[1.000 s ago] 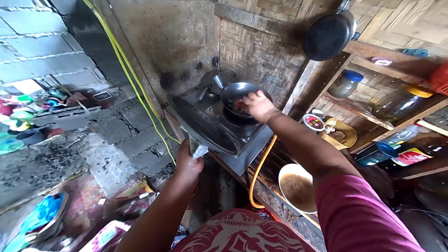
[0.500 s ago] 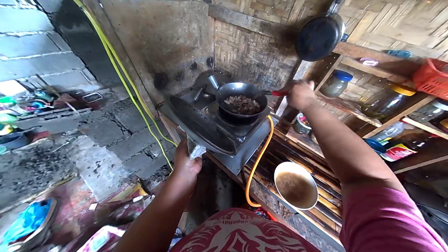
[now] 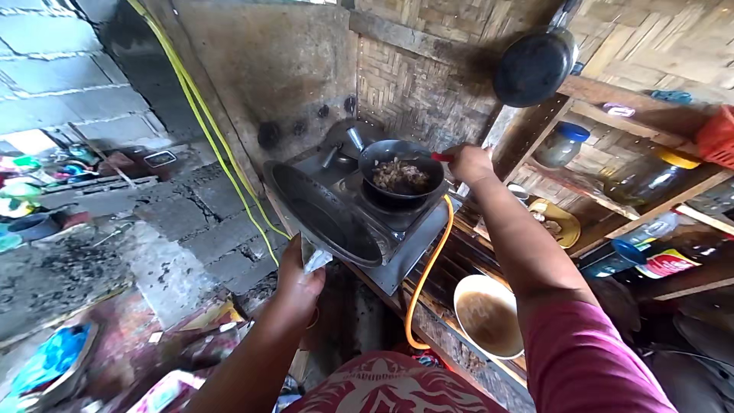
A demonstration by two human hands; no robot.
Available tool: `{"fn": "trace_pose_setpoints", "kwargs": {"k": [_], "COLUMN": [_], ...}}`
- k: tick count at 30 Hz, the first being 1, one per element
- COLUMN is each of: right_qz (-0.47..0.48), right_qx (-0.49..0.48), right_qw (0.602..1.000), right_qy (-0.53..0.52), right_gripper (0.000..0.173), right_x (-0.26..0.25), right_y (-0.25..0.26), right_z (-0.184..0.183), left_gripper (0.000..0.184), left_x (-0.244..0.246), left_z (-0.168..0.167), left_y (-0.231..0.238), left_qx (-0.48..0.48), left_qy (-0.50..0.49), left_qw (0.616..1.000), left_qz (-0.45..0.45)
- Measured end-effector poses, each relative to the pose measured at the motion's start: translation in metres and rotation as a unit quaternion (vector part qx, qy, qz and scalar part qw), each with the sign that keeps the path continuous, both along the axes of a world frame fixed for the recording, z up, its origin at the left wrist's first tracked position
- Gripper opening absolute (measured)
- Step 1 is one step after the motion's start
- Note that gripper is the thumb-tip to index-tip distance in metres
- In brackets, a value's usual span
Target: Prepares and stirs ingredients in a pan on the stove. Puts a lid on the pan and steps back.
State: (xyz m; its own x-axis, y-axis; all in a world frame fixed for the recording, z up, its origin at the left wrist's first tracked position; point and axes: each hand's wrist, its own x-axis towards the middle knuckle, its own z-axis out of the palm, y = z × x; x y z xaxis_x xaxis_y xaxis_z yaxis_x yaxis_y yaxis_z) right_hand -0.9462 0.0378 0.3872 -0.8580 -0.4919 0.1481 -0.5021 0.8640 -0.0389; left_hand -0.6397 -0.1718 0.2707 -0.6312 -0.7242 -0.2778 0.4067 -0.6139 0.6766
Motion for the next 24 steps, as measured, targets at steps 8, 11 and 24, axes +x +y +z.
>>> {"fn": "trace_pose_setpoints", "kwargs": {"k": [8,11,24], "right_qz": [-0.133,-0.092,-0.119], "right_qx": [-0.112,-0.145,-0.214], "right_qw": [0.972,0.97,0.949], "right_qy": [-0.159,-0.172,-0.198], "right_gripper": [0.049,0.035,0.039], "right_x": [-0.016,-0.009,-0.055], "right_y": [0.002,-0.006,-0.016], "right_z": [-0.04,-0.045,-0.063], "left_gripper": [0.024,0.023,0.024], "left_x": [-0.003,-0.008,-0.005], "left_z": [0.0,0.002,-0.003], "left_y": [-0.005,-0.006,-0.009], "left_qx": [0.0,-0.007,-0.014], "left_qy": [0.011,0.005,0.021], "left_qw": [1.0,1.0,1.0], "left_qz": [0.006,0.004,0.009]}}
